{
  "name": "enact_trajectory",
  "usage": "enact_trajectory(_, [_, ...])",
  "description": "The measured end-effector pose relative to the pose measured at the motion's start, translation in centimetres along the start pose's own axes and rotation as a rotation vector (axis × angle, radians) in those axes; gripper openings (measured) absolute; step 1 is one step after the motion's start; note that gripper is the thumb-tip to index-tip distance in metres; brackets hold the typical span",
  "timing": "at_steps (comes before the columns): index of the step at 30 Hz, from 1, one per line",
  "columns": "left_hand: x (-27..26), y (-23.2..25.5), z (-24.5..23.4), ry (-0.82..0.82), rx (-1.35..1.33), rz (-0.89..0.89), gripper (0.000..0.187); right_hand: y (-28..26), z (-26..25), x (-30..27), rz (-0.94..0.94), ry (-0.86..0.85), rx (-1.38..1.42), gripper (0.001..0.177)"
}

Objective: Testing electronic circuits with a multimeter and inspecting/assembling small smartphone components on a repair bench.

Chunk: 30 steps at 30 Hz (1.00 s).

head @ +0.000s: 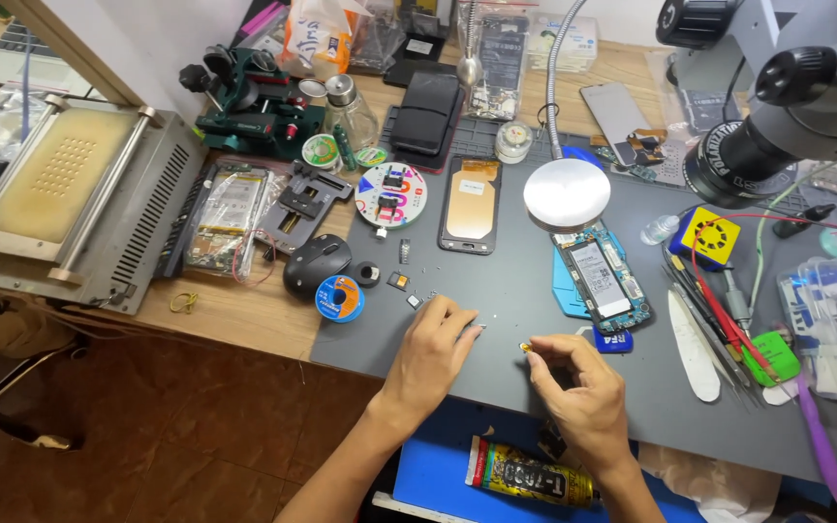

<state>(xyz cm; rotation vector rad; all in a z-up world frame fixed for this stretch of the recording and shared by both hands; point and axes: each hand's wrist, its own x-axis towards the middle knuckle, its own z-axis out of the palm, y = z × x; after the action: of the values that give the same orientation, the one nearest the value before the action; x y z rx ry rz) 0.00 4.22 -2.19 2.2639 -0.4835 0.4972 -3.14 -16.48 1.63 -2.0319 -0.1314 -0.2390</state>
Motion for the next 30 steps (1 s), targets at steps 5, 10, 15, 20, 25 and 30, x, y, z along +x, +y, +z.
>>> enact_trajectory(5, [0.4, 0.2, 0.2, -0.020, 0.007, 0.010, 0.005, 0.0, 0.0, 0.3, -0.037, -0.020, -0.066, 0.022])
enact_trajectory(10, [1.1, 0.1, 1.1, 0.037, 0.102, 0.001, 0.008, 0.0, -0.6, 1.4, -0.096, -0.049, -0.122, 0.015])
enact_trajectory(15, [1.8, 0.6, 1.3, 0.070, 0.094, 0.008, 0.006, 0.0, -0.7, 1.7, -0.166, -0.049, -0.159, 0.014])
enact_trajectory(20, [2.1, 1.0, 1.2, -0.007, 0.109, 0.055, 0.006, -0.2, -0.8, 1.5, -0.184, -0.020, -0.132, 0.011])
enact_trajectory(25, [3.1, 0.8, 1.4, -0.076, 0.270, 0.128, 0.013, -0.1, -1.0, 1.2, -0.149, 0.020, -0.106, 0.012])
enact_trajectory(30, [2.7, 0.8, 1.9, -0.087, 0.346, 0.188, 0.012, 0.0, -1.2, 1.1, -0.140, 0.051, -0.093, 0.013])
